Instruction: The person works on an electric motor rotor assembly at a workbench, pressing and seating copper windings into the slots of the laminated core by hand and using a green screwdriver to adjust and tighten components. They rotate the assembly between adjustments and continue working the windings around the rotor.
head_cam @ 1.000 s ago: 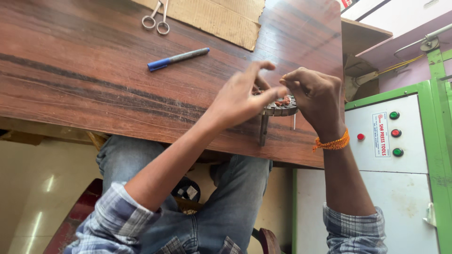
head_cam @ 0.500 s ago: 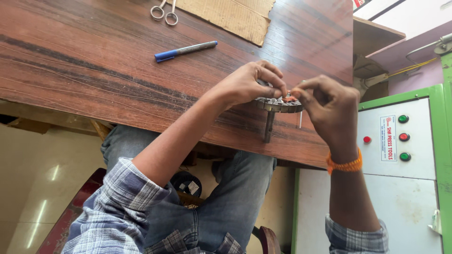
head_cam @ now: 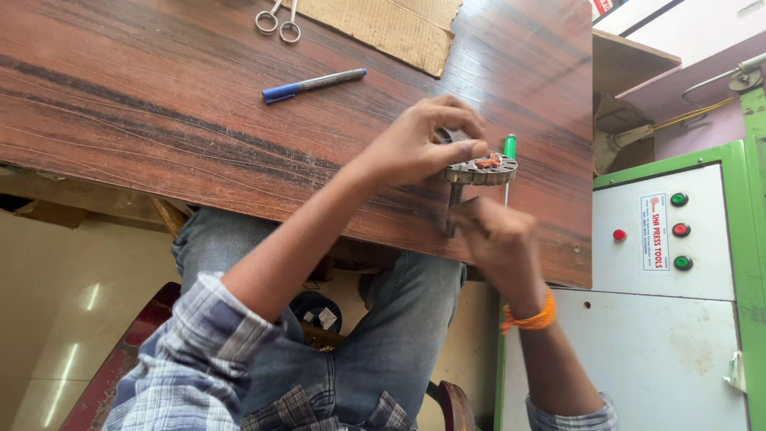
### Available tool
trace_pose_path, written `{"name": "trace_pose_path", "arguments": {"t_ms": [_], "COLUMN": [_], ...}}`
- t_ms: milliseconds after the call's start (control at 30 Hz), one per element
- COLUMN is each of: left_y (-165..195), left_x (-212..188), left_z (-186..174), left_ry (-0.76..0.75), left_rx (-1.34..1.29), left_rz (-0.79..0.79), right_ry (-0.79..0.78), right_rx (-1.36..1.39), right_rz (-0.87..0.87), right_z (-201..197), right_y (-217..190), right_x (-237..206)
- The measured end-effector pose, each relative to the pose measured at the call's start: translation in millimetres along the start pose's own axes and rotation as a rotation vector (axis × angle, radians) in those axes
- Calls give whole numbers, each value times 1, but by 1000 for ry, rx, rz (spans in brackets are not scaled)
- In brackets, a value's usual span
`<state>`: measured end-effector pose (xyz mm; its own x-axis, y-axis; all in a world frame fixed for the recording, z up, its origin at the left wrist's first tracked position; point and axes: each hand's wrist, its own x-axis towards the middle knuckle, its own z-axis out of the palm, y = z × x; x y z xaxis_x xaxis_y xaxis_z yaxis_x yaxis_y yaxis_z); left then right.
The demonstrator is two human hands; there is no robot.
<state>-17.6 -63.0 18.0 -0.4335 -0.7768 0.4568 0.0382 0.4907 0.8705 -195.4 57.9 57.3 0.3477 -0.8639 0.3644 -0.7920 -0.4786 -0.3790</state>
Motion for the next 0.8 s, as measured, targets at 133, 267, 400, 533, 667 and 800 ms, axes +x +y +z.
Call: {"name": "trace_pose_path", "arguments": {"t_ms": [133, 267, 400, 533, 667, 800], "left_y": [18, 14, 6, 4, 4, 3], "left_x": [-30, -33, -30, -31, -33, -34], "left_z": [30, 31, 16, 7, 7, 8], "left_ry": [174, 218, 161, 39, 72, 115], "left_rx": [375, 552, 487, 526, 549, 543], "left_rz": [234, 293, 361, 277, 341, 394], "right_ry": [-6, 30, 118, 177, 197, 214], "right_rx": [-5, 73, 91, 80, 85, 157], "right_rz": [-5, 130, 245, 288, 252, 133], "right_z": [20, 11, -14, -31, -42, -46], "right_y": [14, 22, 22, 15, 9, 3], "right_x": [-14, -24, -26, -25, -12, 0]}}
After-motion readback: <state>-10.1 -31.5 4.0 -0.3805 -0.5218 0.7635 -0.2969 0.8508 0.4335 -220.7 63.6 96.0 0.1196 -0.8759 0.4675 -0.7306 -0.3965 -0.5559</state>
